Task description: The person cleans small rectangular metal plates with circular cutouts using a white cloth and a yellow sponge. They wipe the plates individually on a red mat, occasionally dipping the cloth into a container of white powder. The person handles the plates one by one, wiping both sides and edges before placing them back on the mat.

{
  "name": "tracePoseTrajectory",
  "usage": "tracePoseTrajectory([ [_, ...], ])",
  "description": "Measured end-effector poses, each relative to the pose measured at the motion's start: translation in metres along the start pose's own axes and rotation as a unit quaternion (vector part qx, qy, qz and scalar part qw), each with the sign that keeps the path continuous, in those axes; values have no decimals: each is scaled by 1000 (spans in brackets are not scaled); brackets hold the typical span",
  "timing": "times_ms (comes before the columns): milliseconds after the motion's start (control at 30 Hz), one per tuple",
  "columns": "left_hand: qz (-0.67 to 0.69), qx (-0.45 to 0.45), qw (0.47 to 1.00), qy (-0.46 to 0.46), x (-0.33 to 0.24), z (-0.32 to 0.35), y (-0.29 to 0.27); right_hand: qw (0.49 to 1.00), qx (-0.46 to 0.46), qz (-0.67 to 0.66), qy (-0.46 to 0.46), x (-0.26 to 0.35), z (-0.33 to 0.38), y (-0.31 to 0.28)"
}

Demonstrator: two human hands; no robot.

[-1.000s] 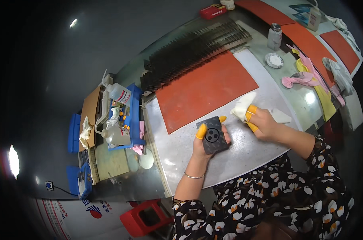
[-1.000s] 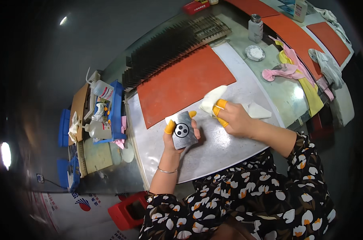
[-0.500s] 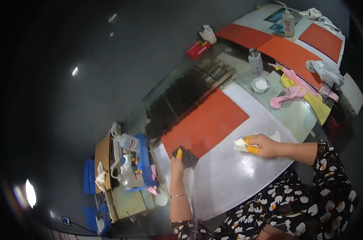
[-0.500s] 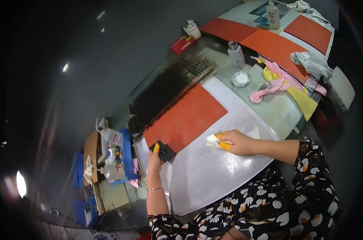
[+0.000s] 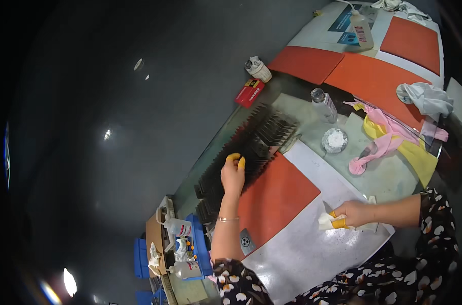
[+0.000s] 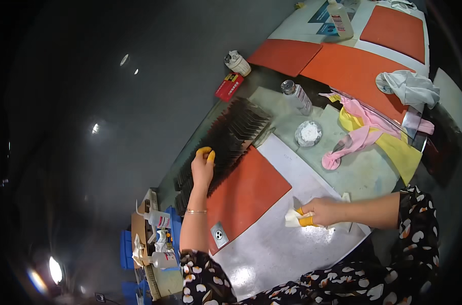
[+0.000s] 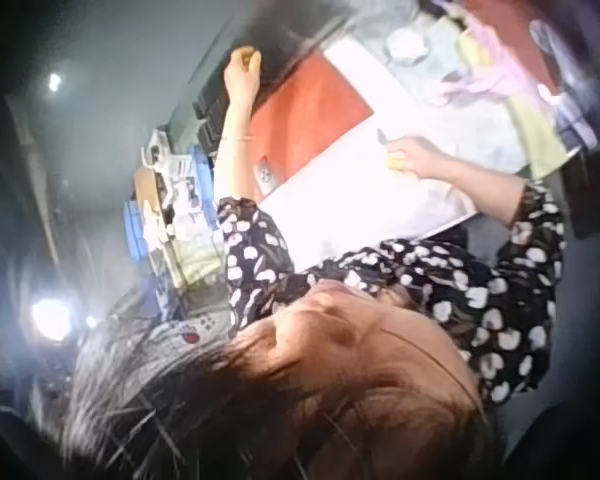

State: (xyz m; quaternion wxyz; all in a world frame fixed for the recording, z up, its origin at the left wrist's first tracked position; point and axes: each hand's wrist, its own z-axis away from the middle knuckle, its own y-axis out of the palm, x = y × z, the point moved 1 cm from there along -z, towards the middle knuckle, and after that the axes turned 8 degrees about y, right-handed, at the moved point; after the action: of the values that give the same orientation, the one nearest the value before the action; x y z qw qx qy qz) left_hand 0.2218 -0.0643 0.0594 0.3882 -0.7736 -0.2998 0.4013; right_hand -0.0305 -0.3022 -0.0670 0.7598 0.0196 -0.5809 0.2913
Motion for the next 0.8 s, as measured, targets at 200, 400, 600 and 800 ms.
tracePoseTrajectory([
  [200,-294,138,940,-107,-40,-71,47,944,140,-295,-57,-1,8,-17],
  [400,-204,95,968,-110,-22,-76,39,757,122,-620,-164,13,30,-54],
  [600,524,-9,833,-177,-11,18,6,909,-366,29,-197,67,52,-194],
  [800,730,11,623,-281,-42,158,35,807,-364,459,-78,71,-49,-257],
])
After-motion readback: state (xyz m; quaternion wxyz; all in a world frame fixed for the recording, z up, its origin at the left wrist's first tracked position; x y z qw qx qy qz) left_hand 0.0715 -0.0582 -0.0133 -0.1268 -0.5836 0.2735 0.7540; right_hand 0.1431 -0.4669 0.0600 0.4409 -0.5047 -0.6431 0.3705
